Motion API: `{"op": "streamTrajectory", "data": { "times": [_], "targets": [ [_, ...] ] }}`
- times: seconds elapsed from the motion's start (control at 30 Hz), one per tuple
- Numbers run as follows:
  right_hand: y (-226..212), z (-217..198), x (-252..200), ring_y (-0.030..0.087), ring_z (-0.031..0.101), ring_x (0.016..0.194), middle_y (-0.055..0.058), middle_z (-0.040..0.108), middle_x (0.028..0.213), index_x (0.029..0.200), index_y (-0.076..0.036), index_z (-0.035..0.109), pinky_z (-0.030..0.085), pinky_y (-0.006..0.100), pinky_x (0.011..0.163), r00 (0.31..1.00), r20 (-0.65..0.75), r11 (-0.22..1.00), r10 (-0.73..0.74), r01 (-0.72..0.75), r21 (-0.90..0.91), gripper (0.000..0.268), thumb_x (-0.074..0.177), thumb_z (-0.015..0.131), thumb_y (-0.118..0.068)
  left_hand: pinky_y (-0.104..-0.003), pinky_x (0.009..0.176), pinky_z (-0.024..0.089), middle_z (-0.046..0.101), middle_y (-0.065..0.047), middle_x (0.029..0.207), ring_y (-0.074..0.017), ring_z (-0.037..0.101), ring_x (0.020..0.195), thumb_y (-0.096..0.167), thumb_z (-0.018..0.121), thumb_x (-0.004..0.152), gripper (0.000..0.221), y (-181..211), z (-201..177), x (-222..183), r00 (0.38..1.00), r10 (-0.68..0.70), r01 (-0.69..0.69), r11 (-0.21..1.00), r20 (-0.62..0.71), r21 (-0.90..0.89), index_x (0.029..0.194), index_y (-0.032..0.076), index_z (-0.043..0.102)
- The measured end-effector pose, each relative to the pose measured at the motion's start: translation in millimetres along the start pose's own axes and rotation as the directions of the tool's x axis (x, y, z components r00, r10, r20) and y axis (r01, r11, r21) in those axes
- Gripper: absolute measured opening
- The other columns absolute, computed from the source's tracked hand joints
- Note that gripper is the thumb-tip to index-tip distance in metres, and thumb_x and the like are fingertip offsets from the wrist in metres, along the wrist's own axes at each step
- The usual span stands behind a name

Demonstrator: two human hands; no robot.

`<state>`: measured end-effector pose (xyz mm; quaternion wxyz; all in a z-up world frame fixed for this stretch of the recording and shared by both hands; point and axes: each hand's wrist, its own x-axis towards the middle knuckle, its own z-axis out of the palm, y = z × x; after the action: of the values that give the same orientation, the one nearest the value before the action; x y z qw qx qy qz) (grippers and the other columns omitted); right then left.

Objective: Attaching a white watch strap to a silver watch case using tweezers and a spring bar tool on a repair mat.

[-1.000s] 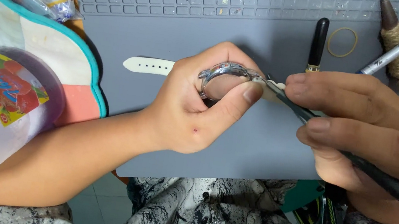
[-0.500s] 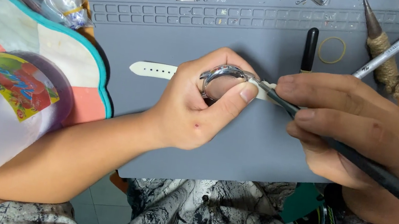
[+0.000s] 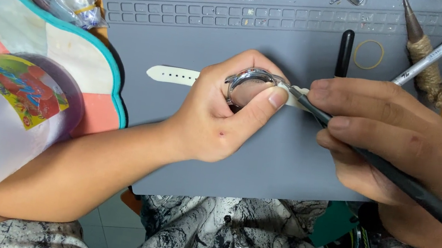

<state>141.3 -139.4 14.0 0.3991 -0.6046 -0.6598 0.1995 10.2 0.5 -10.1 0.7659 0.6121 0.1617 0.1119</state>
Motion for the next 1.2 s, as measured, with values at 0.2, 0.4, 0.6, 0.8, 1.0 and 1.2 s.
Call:
{"op": "streamTrajectory", "data": {
  "times": [0.2,0.4,0.6,0.8,1.0,1.2],
  "targets": [
    [-6,2,10,0.045,0.055,0.091,0.03,0.05,0.094,0.092,0.006,0.043,0.055,0.049,0.08,0.997,-0.026,0.995,-0.068,0.066,-0.074,0.021,0.076,0.053,-0.003,-0.018,0.044,0.02,0.024,0.009,0.049,-0.0024,0.021,0.046,0.017,0.041,0.082,0.011,1,0,0,1.0,0.009,-0.009,1.0,0.008,0.009,0.077,0.007,0.043],
    [-10,9,19,0.042,0.058,0.08,0.028,0.053,0.082,0.08,0.007,0.046,0.054,0.048,0.073,0.987,-0.136,0.995,-0.089,0.082,-0.056,0.014,0.074,0.049,-0.005,-0.018,0.045,0.023,0.027,0.009,0.05,-0.0026,0.023,0.047,0.017,0.043,0.082,0.01,-2,0,1,1.0,0.011,-0.012,0.999,0.004,0.042,0.078,0.008,0.044],
    [-15,6,18,0.041,0.058,0.085,0.026,0.054,0.086,0.082,0.006,0.046,0.052,0.048,0.078,0.997,-0.081,0.998,-0.02,0.015,-0.061,0.013,0.074,0.049,-0.004,-0.018,0.043,0.016,0.022,0.008,0.047,-0.0031,0.018,0.045,0.013,0.041,0.083,0.008,-3,1,-1,0.999,0.031,-0.031,0.999,0.028,0.009,0.079,0.006,0.041],
    [-19,-4,13,0.043,0.053,0.099,0.026,0.05,0.099,0.095,0.003,0.042,0.052,0.05,0.09,0.998,0.048,0.998,0.035,-0.033,-0.049,0.024,0.075,0.053,-0.004,-0.018,0.044,0.017,0.023,0.009,0.047,-0.0037,0.018,0.045,0.012,0.041,0.083,0.007,0,-1,-1,0.998,0.039,-0.041,0.998,0.052,0.039,0.079,0.006,0.042],
    [-22,-12,0,0.031,0.055,0.101,0.026,0.046,0.107,0.093,0.001,0.038,0.05,0.014,0.054,0.959,0.091,0.952,0.27,-0.28,0.126,0.023,0.072,0.048,0.0,-0.018,0.044,0.015,0.025,0.007,0.048,-0.0036,0.018,0.045,0.013,0.04,0.083,0.007,-1,0,-1,0.997,0.031,-0.03,0.999,0.07,-0.013,0.081,0.006,0.04],
    [-8,-4,-13,0.042,0.047,0.112,0.023,0.03,0.12,0.116,-0.013,0.025,0.05,0.048,0.103,0.982,-0.122,0.988,0.146,-0.15,-0.025,0.029,0.091,0.034,-0.023,-0.018,0.044,0.017,0.03,0.005,0.05,-0.0035,0.022,0.044,0.014,0.04,0.083,0.008,-4,0,-3,0.996,0.043,-0.038,0.997,0.073,-0.065,0.081,0.006,0.04]
  ]
}}
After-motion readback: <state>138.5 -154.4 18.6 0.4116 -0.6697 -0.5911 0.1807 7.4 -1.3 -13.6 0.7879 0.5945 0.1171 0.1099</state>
